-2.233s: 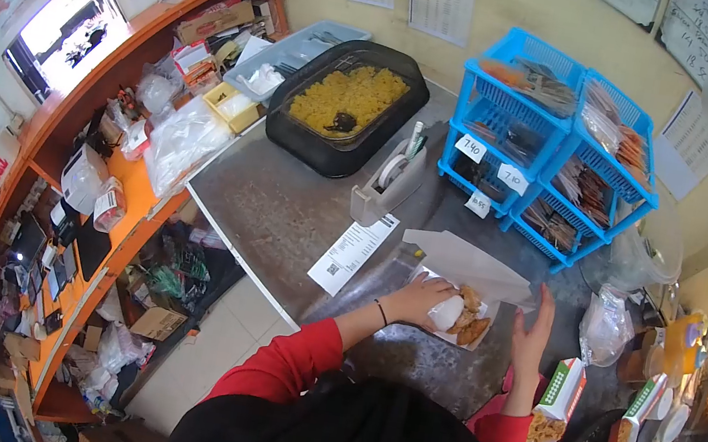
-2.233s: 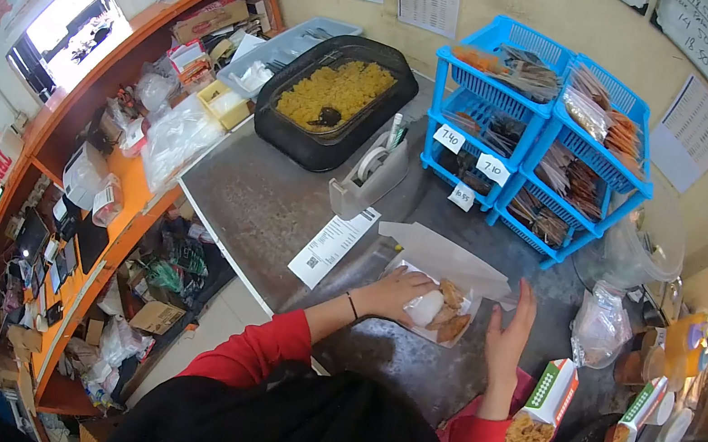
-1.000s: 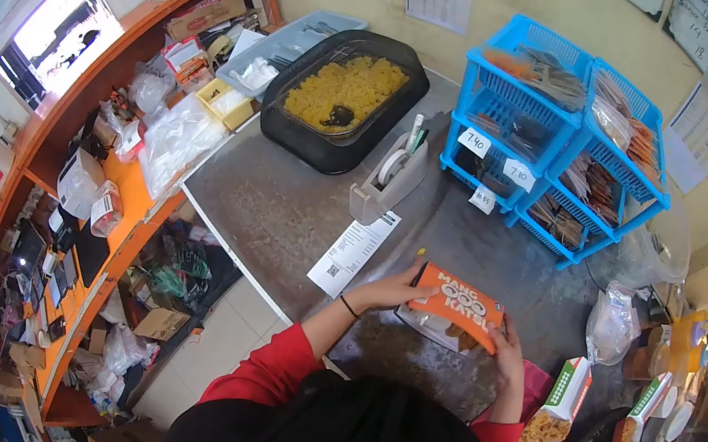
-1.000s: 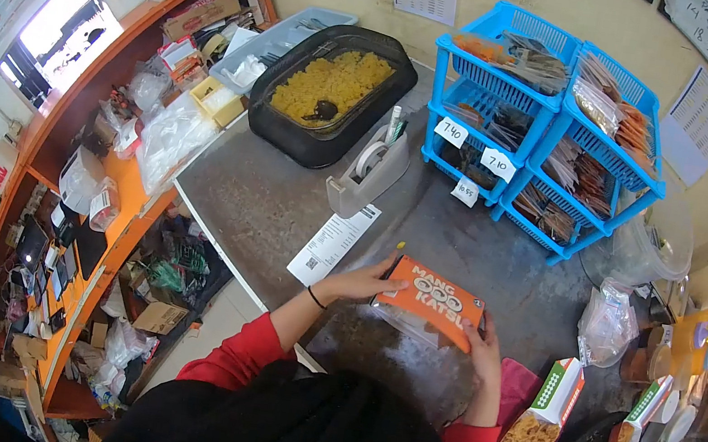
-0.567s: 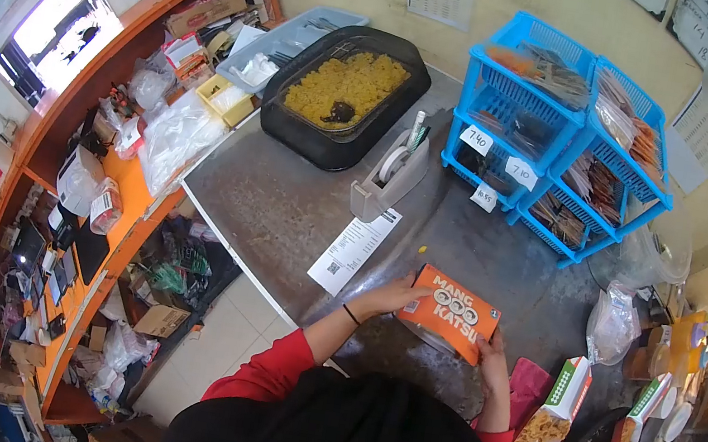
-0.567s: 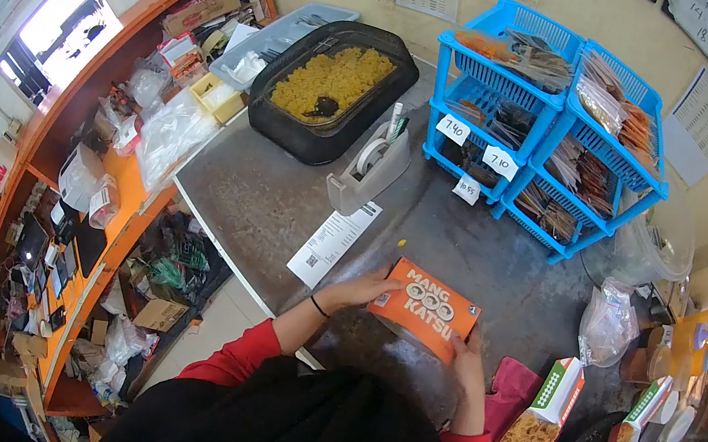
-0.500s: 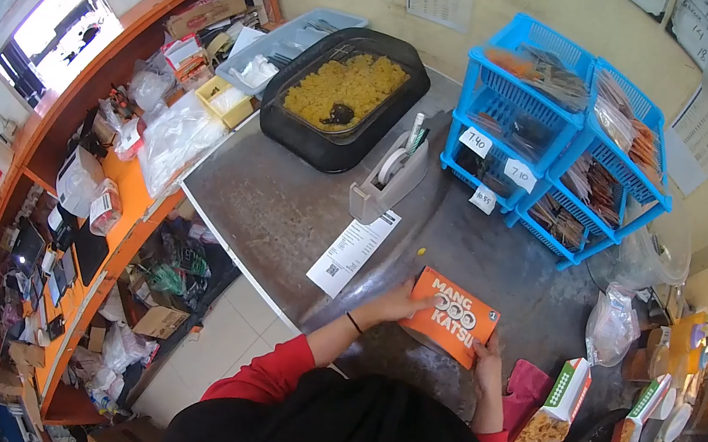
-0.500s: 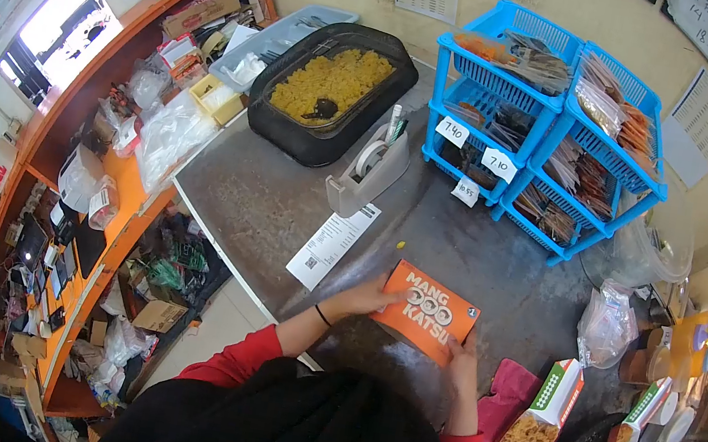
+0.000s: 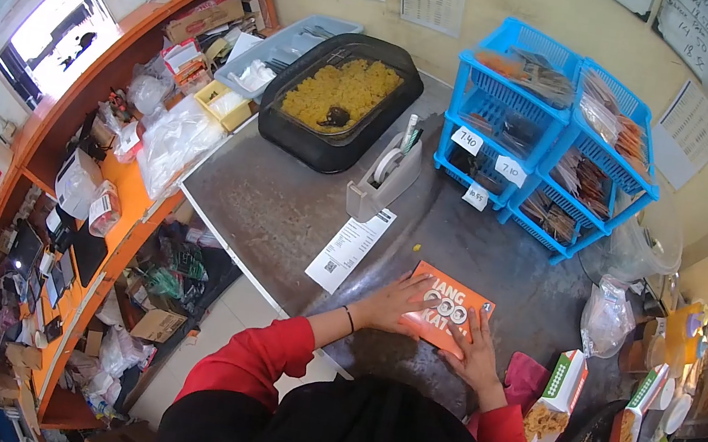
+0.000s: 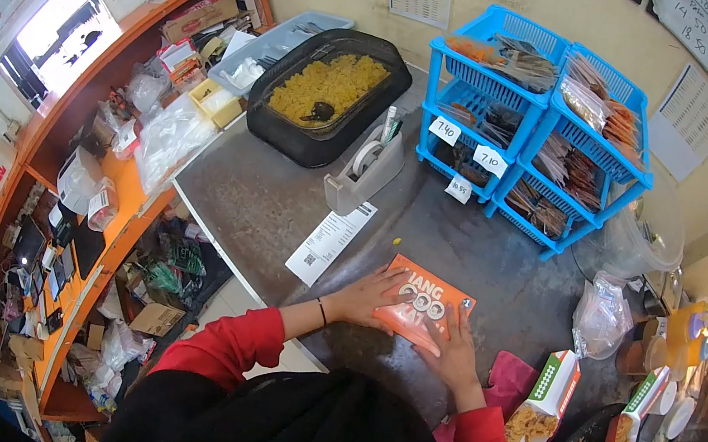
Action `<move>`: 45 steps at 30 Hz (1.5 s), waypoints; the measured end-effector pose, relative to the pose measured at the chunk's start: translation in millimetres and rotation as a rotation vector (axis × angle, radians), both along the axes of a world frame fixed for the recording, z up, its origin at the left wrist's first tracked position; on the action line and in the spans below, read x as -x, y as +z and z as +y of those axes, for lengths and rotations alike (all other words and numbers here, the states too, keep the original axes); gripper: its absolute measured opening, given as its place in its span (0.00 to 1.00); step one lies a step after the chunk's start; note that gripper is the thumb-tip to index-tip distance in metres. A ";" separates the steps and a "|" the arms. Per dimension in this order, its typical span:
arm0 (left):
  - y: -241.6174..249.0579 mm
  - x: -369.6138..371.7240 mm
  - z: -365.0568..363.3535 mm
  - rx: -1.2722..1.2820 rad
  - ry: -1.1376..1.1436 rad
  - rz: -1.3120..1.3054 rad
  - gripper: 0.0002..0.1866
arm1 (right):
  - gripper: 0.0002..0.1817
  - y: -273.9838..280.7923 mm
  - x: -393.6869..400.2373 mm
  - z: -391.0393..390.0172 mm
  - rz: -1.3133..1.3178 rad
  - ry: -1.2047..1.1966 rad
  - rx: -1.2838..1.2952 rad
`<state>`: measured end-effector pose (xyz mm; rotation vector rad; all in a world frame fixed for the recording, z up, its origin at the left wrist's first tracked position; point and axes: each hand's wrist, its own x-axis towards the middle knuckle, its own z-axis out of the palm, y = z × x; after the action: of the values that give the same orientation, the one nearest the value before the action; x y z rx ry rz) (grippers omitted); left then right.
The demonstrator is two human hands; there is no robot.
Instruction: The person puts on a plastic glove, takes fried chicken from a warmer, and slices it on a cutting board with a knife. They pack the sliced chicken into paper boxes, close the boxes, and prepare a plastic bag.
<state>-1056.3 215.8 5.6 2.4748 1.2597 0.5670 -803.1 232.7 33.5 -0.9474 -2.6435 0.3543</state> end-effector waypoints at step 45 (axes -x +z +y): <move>-17.9 12.1 25.7 -0.067 0.171 -0.428 0.22 | 0.09 -40.2 340.6 46.1 1.308 -0.892 1.133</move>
<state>-1068.4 241.5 -12.3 2.1436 1.2924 1.1286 -1143.8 278.8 -6.7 -1.3168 -0.6031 1.5524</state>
